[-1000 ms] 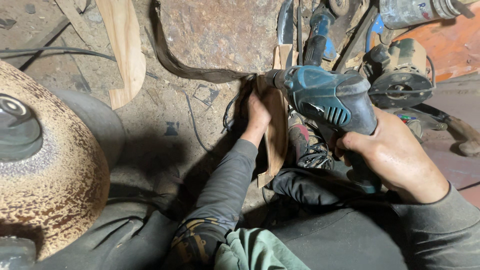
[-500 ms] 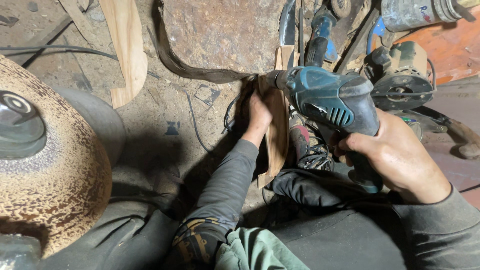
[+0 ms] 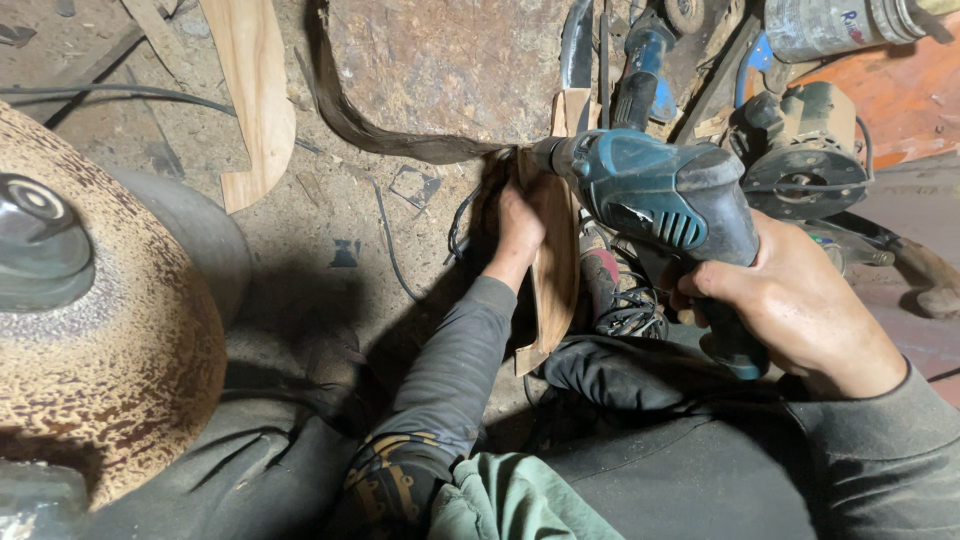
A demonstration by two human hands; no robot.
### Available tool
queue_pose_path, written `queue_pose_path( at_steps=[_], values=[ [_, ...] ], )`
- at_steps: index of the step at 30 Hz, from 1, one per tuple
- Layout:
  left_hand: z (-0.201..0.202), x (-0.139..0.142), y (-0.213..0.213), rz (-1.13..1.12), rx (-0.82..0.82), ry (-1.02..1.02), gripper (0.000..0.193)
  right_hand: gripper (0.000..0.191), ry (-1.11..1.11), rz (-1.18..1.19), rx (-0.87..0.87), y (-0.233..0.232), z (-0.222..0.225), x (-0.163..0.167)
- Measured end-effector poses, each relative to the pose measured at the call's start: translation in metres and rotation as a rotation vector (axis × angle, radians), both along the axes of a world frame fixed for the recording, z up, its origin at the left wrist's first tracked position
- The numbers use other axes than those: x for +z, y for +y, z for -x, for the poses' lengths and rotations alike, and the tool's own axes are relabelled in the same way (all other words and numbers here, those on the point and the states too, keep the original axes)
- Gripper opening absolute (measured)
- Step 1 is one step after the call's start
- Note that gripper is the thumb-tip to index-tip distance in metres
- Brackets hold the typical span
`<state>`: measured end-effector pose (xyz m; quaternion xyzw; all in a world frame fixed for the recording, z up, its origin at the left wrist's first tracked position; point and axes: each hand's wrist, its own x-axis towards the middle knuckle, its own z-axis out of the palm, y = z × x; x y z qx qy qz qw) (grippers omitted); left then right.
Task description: The person sits on the workshop floor and fits a bit into a power drill, then drills holes into curved wooden furniture parts. They hold each wooden piece against their legs while drilling, then thread a thin wire through the drilled holes and set pieces aside.
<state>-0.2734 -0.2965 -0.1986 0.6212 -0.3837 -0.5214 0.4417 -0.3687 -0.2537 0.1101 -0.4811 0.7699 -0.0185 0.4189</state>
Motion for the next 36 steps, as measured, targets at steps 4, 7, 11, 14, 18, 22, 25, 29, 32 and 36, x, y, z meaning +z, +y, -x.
queue_pose_path(
  at_steps=[4,7,11,14,18,22,25,29,32,36],
  values=[
    [0.001,0.0,0.0,-0.06,0.044,0.163,0.05,0.03,0.014,0.008,0.01,0.0,-0.001,0.0],
    [0.003,-0.004,-0.001,-0.081,0.063,0.166,0.049,0.031,0.025,0.005,0.005,0.0,0.002,-0.002],
    [0.002,-0.003,-0.001,-0.06,0.053,0.104,0.054,0.033,0.031,0.011,0.052,0.002,0.013,-0.004],
    [-0.003,0.001,0.004,-0.011,0.013,0.3,0.059,0.035,-0.033,0.052,0.066,0.008,0.024,0.0],
    [-0.011,0.012,0.008,-0.042,-0.034,0.259,0.049,0.04,-0.175,0.128,-0.093,0.02,0.028,0.002],
    [-0.011,0.016,0.008,-0.048,-0.001,0.379,0.051,0.039,-0.174,0.122,-0.132,0.018,0.024,0.002],
    [-0.009,0.016,0.008,-0.044,0.011,0.429,0.048,0.036,-0.266,0.057,-0.134,0.011,0.021,0.004],
    [-0.007,0.019,0.008,-0.035,-0.002,0.344,0.044,0.036,-0.323,0.067,-0.134,0.009,0.022,0.006],
    [-0.014,0.022,0.001,-0.16,-0.096,0.321,0.035,0.036,-0.36,0.08,-0.205,0.013,0.032,0.009],
    [-0.042,0.026,-0.017,-0.135,-0.225,0.346,0.046,0.037,-0.385,0.153,-0.171,0.017,0.054,0.016]
  ],
)
